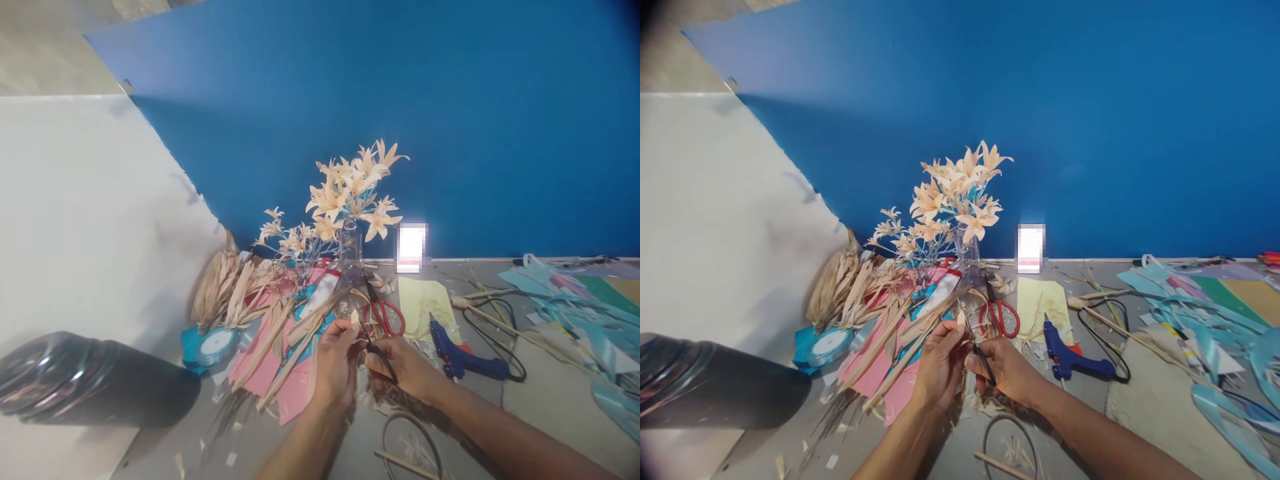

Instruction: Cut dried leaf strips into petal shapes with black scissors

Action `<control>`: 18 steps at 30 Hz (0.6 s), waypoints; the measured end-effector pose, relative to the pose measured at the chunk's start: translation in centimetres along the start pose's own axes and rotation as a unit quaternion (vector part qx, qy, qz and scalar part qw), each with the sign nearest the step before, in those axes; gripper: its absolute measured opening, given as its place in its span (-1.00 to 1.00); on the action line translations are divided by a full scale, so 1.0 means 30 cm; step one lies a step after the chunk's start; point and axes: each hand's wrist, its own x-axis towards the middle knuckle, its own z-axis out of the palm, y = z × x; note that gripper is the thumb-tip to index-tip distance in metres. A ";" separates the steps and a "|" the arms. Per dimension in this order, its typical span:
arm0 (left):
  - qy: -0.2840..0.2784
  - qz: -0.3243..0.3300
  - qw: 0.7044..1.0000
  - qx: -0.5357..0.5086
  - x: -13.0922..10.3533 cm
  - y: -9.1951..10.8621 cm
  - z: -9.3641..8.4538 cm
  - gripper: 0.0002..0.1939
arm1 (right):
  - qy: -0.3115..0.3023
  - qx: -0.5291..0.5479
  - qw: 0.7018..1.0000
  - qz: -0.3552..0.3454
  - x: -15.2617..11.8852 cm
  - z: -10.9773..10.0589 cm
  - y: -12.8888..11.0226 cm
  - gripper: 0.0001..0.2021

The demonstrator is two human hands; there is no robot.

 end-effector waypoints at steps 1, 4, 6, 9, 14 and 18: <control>0.000 0.001 1.000 0.001 -0.001 0.001 0.000 -0.76 | 0.001 0.000 1.000 -0.003 0.001 -0.002 0.006 -0.32; 0.000 0.001 1.000 -0.001 -0.007 0.007 0.005 -0.76 | 0.001 -0.005 1.000 -0.006 0.002 -0.008 0.016 -0.34; -0.001 -0.001 1.000 -0.004 -0.011 0.012 0.011 -0.76 | -0.002 -0.004 1.000 0.000 0.002 -0.010 0.015 -0.32; 0.000 -0.004 1.000 -0.007 -0.011 0.016 0.015 -0.76 | -0.009 0.012 1.000 -0.003 0.003 -0.008 0.014 -0.29; -0.001 -0.005 1.000 -0.011 -0.008 0.009 0.011 -0.76 | -0.016 0.015 1.000 -0.014 0.004 -0.001 0.009 -0.27; 0.005 -0.005 1.000 -0.010 -0.009 0.005 0.011 -0.75 | -0.011 0.004 1.000 -0.016 0.002 -0.002 0.005 -0.28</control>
